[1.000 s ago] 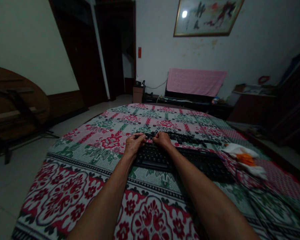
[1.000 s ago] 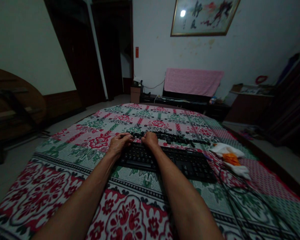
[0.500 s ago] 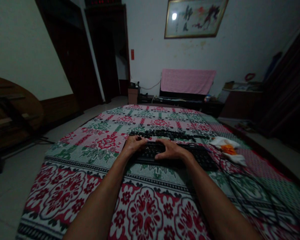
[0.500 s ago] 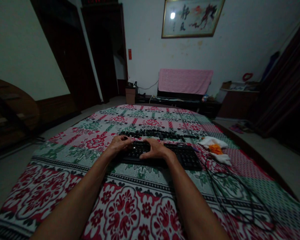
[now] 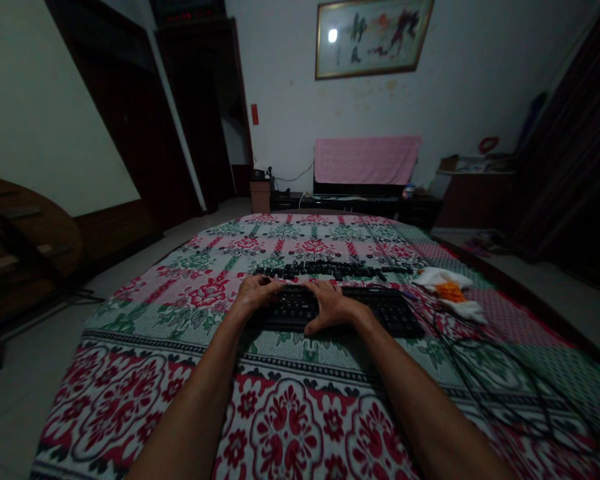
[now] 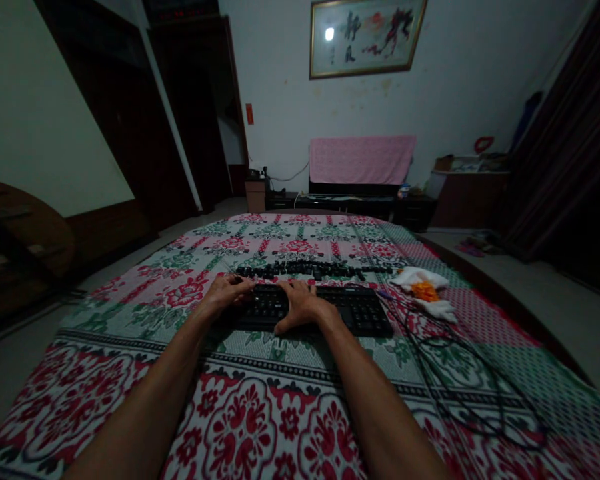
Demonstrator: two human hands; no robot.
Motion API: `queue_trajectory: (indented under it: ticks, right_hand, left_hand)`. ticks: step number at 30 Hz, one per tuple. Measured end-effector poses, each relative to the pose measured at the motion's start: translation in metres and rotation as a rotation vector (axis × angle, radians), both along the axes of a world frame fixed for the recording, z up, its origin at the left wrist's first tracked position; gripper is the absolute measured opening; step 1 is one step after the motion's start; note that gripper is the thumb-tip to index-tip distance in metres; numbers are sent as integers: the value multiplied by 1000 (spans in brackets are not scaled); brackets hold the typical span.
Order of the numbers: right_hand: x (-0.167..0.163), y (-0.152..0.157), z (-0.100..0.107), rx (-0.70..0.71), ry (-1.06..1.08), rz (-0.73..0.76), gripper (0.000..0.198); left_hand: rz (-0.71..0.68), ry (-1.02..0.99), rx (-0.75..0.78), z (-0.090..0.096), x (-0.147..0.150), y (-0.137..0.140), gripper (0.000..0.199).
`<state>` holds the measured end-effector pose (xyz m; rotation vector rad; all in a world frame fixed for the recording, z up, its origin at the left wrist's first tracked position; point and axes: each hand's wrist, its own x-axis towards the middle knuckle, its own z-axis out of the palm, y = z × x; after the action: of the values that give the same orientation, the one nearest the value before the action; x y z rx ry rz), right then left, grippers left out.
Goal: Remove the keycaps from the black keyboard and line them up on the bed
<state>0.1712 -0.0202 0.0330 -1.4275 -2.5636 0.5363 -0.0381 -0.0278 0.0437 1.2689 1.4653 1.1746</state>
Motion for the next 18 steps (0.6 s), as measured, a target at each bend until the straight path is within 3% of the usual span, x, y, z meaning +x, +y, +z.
queue_trajectory:
  ticks: [9,18]
  right_hand:
    - [-26,15,-5,43,35,26,115]
    - [-23,11,-12,68,37,15,110]
  left_hand:
    - [72,-20,5,0,-15,4,22]
    - [55,160,68,-15,-8,11,17]
